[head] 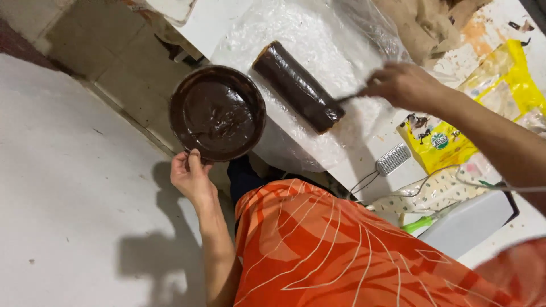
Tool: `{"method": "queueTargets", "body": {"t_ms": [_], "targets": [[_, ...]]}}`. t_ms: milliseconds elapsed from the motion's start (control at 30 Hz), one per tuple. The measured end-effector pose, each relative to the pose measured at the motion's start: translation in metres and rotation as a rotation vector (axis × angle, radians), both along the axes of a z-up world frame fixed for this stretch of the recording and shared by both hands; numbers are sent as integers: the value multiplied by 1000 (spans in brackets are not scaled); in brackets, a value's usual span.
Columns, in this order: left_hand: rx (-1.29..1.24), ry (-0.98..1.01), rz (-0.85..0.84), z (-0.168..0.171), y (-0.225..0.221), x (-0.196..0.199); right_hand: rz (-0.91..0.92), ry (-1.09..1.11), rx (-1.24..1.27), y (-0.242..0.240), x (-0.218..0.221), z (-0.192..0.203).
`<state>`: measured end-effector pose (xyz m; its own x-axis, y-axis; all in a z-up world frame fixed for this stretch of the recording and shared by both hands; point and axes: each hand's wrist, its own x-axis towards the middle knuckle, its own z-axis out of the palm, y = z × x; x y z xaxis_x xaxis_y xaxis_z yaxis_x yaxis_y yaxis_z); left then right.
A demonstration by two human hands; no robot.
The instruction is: Spreading chocolate frosting on a cake roll and coating it with chocolate sprinkles on a bakery work surface.
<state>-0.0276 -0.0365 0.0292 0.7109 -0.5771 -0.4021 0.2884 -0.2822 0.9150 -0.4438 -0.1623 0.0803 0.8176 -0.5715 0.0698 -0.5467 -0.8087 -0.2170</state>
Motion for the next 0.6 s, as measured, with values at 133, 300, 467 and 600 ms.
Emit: {"method": "queueTargets", "body": {"t_ms": [133,300,467,600], "targets": [[48,9,2,-7,-2,9,-96,214,124,30,-46,11],[12,-59,-61,-2,-18,16,-379,-75,-60,16,30,-3],[-95,-66,-106,-8,-46,38,-749,-417,37,48,94,-65],[-139,-38,-226,-29,-89,63,-1004,-616,202,100,150,-92]]}}
